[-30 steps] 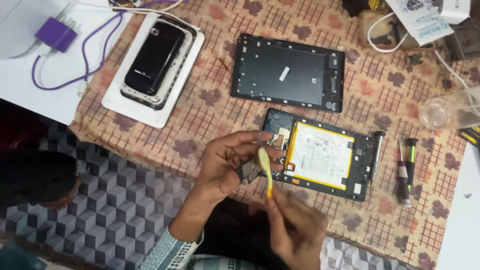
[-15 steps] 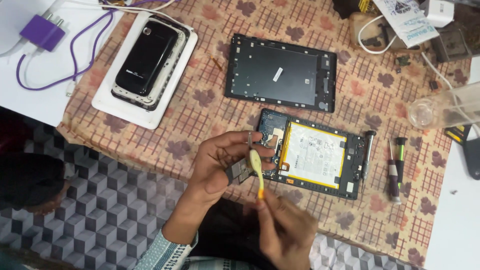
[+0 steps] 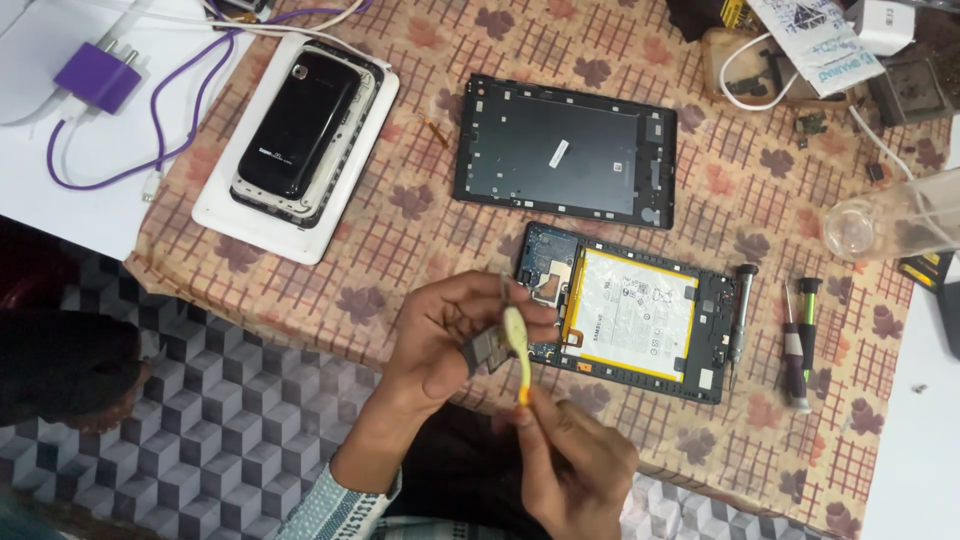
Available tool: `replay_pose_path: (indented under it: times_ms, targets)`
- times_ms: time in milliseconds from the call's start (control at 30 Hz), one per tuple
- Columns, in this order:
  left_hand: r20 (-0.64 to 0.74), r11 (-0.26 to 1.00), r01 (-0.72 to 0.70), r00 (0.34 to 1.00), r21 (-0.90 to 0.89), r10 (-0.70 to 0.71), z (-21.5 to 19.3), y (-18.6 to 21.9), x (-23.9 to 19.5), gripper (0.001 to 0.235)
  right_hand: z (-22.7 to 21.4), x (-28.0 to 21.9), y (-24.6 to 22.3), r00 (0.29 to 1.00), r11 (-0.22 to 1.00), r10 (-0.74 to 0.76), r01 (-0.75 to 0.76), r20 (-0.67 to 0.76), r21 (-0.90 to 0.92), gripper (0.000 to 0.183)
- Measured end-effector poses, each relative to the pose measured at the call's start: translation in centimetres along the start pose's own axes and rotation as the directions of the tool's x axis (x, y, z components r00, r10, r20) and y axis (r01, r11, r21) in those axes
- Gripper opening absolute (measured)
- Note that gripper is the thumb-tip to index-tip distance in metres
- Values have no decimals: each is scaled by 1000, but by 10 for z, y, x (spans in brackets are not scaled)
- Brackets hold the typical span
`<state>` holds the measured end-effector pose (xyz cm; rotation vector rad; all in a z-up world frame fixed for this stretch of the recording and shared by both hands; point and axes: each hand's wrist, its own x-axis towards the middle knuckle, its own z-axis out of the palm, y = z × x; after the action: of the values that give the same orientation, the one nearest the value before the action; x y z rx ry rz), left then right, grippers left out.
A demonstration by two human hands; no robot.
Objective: The person cleans a small electronic component by spraying it with liquid from a bottle and scrubbing it with a toothbrush. They then use a screwdriver to adjust or remove a part from the disassembled tablet chassis.
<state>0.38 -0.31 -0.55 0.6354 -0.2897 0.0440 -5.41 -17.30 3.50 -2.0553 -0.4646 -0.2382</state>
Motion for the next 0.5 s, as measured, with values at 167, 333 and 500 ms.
replay_pose_path:
  times_ms: [167,333,500]
  targets:
    - [-23,994,105,994,14,-105,-5,-1,-3,103,13,-4,-12,986,987,-159,160,-53,28,27]
    - [-109,997,67,992,49,-62,-8,0,0,111,25,-9,-22,999,998,43,-43,14,37,30]
    - [-84,994,101,992,33,-98,-8,-2,-3,106,18,-9,-7,1000,999,-24,24,0,32,30]
